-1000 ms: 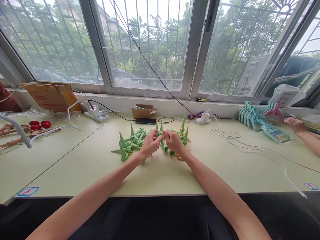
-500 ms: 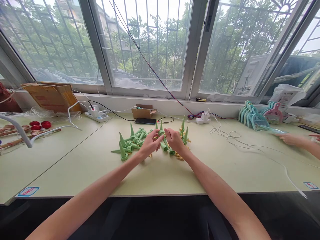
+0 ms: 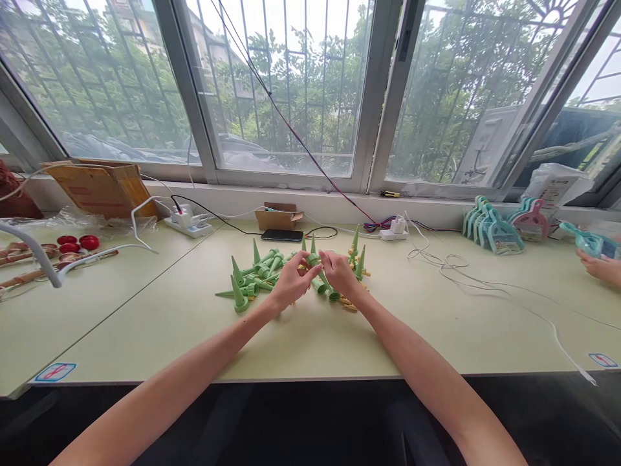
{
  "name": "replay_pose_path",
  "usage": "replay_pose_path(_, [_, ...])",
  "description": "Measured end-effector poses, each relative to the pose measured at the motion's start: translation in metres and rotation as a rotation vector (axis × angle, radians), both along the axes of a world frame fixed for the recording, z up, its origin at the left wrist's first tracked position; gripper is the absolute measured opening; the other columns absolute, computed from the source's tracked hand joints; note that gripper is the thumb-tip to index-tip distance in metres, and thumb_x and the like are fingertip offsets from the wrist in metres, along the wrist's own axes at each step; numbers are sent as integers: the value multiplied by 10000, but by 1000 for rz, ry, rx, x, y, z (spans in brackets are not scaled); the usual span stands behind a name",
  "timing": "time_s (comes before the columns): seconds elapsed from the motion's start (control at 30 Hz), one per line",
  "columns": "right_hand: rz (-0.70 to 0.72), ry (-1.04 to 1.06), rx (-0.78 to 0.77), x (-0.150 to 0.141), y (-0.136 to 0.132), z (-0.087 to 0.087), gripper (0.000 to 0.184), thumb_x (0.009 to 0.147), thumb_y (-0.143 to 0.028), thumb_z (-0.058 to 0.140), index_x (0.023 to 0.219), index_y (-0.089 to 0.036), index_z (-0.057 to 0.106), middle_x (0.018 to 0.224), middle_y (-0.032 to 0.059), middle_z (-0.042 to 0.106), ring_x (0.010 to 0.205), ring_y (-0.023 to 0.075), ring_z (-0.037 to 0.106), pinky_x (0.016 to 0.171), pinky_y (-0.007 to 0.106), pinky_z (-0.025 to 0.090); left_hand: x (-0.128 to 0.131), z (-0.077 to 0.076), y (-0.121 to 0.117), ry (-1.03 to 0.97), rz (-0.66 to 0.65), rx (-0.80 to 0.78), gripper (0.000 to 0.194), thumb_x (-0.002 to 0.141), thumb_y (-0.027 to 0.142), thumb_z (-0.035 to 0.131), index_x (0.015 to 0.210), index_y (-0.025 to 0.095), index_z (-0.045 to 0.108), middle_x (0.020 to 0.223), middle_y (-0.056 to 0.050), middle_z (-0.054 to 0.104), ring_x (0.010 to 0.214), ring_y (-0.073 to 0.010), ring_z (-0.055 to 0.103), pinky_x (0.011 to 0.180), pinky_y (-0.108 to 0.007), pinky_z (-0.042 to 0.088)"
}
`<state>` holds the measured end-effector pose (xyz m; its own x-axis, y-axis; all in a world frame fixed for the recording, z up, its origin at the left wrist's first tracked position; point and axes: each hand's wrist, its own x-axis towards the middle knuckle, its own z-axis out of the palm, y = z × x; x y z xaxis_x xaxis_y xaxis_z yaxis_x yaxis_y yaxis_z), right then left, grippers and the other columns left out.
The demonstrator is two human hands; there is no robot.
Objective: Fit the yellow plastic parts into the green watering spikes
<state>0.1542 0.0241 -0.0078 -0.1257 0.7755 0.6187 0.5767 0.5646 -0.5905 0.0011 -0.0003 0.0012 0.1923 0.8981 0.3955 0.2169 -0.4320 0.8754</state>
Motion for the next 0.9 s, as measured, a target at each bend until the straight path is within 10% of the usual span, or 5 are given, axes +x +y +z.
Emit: replay_pose_path(0.9, [19, 12, -61, 1, 0, 0, 517, 975, -583, 295, 605, -221, 293, 528, -32, 342, 530, 125, 296, 530, 278, 251, 1, -3, 1, 129, 58, 155, 309, 818, 414, 646, 990, 185, 531, 767, -4, 608, 561, -95, 466, 576, -245, 399])
